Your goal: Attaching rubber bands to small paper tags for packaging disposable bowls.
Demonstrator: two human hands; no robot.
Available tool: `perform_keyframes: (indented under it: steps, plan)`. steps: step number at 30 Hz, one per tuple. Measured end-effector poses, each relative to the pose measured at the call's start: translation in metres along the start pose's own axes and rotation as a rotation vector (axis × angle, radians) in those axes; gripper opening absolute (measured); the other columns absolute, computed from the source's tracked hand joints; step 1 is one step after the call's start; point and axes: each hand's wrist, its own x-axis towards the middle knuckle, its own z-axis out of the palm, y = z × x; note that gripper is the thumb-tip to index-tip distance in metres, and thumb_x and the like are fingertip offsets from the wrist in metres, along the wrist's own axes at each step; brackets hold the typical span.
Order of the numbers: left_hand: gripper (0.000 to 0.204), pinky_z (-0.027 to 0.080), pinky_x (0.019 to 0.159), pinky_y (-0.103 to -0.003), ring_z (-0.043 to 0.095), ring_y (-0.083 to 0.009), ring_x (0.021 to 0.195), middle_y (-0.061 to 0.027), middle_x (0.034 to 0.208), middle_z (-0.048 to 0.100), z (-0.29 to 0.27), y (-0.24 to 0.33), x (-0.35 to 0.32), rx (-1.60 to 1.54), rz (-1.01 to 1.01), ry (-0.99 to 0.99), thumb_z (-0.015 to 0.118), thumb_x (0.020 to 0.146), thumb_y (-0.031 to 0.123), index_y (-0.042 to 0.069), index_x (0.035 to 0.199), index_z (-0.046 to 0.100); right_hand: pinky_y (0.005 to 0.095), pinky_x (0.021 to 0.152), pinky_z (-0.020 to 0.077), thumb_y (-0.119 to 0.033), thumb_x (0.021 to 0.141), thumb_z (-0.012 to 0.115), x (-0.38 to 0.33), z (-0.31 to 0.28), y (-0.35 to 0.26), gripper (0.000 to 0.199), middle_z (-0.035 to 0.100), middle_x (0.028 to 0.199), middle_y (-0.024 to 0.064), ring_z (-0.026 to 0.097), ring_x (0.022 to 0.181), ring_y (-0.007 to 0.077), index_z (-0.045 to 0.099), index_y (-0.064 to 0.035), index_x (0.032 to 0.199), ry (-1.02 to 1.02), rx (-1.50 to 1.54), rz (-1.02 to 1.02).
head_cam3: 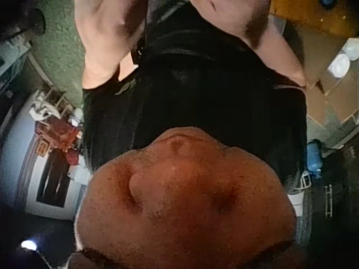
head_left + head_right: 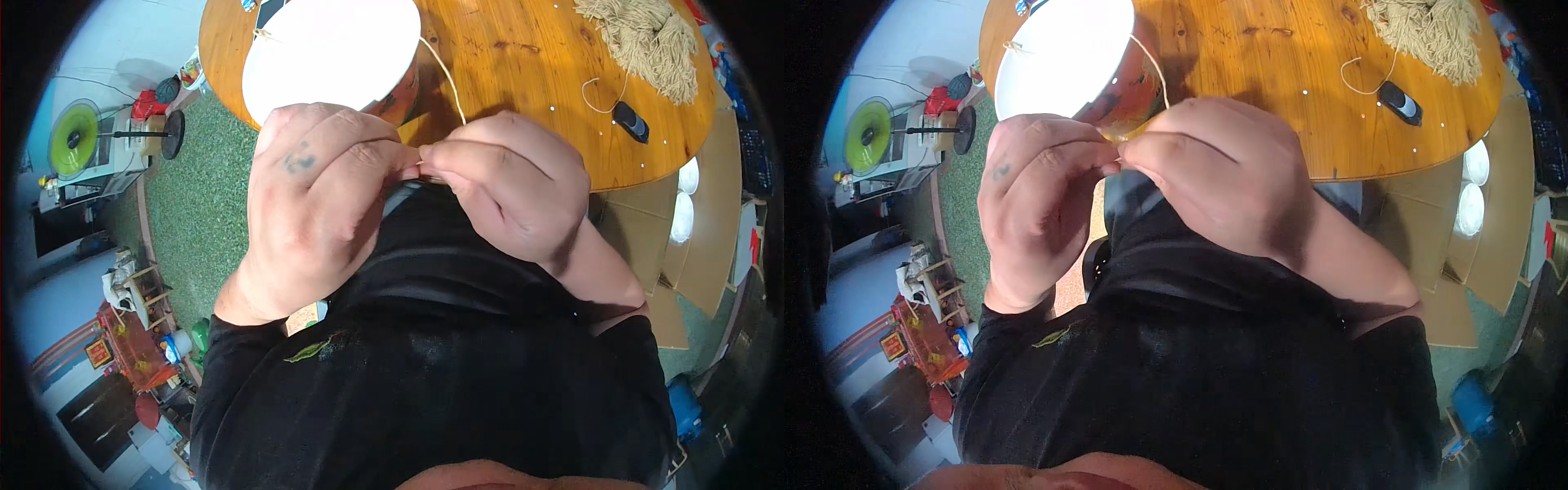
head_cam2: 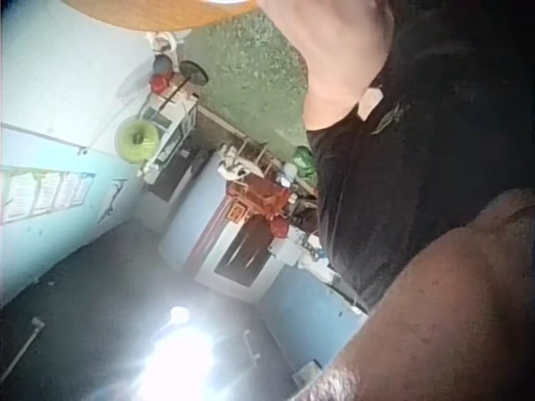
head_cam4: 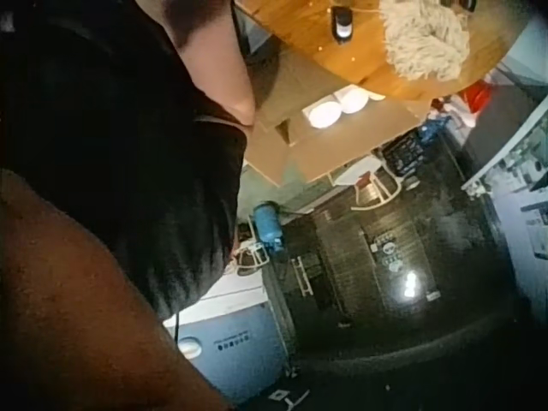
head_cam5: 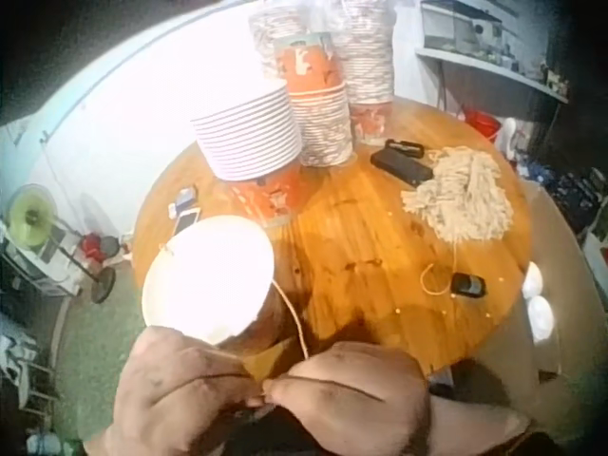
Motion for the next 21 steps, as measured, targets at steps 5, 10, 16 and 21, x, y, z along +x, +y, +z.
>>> perform_keyframes:
  steps: [5,10,16,21]
  plan:
    - [0.012,0.053,0.090,-0.034,0.071,-0.0244,0.100,-0.0132,0.106,0.076,-0.009,-0.003,0.004,-0.089,-0.170,0.011,0.074,0.093,-0.006,-0.004,0.105,0.074,0.0286,0.058,0.0497,-0.001,0.082,0.079,0.006,0.002,0.002,0.012,0.064,0.076,0.0045,0.065,0.066,0.0174,0.070,-0.0060,0.087,0.063,0.011,0.218]
    - [0.019,0.055,0.098,-0.030,0.070,-0.0177,0.108,-0.0117,0.120,0.075,-0.013,-0.038,0.017,-0.188,-0.306,-0.064,0.063,0.103,-0.007,-0.006,0.120,0.072,0.0262,0.061,0.0505,0.002,0.088,0.078,0.003,0.018,0.012,0.009,0.065,0.077,0.0027,0.064,0.068,0.0112,0.071,-0.0032,0.089,0.079,0.043,0.466]
    - [0.020,0.056,0.094,-0.029,0.072,-0.0136,0.104,-0.0070,0.112,0.078,-0.013,-0.050,0.033,-0.177,-0.383,-0.261,0.069,0.103,0.000,-0.002,0.122,0.075,0.0211,0.069,0.0540,0.004,0.094,0.076,0.004,0.027,0.010,0.006,0.070,0.086,0.0020,0.066,0.076,0.0049,0.072,0.0016,0.097,0.069,0.131,0.533]
    - [0.023,0.059,0.092,-0.031,0.072,-0.0135,0.102,-0.0069,0.109,0.077,-0.008,-0.056,0.034,-0.208,-0.406,-0.349,0.071,0.102,0.002,-0.001,0.124,0.075,0.0208,0.067,0.0542,0.003,0.094,0.076,0.004,0.030,0.010,0.005,0.071,0.085,0.0023,0.067,0.076,0.0046,0.072,0.0023,0.098,0.071,0.181,0.605]
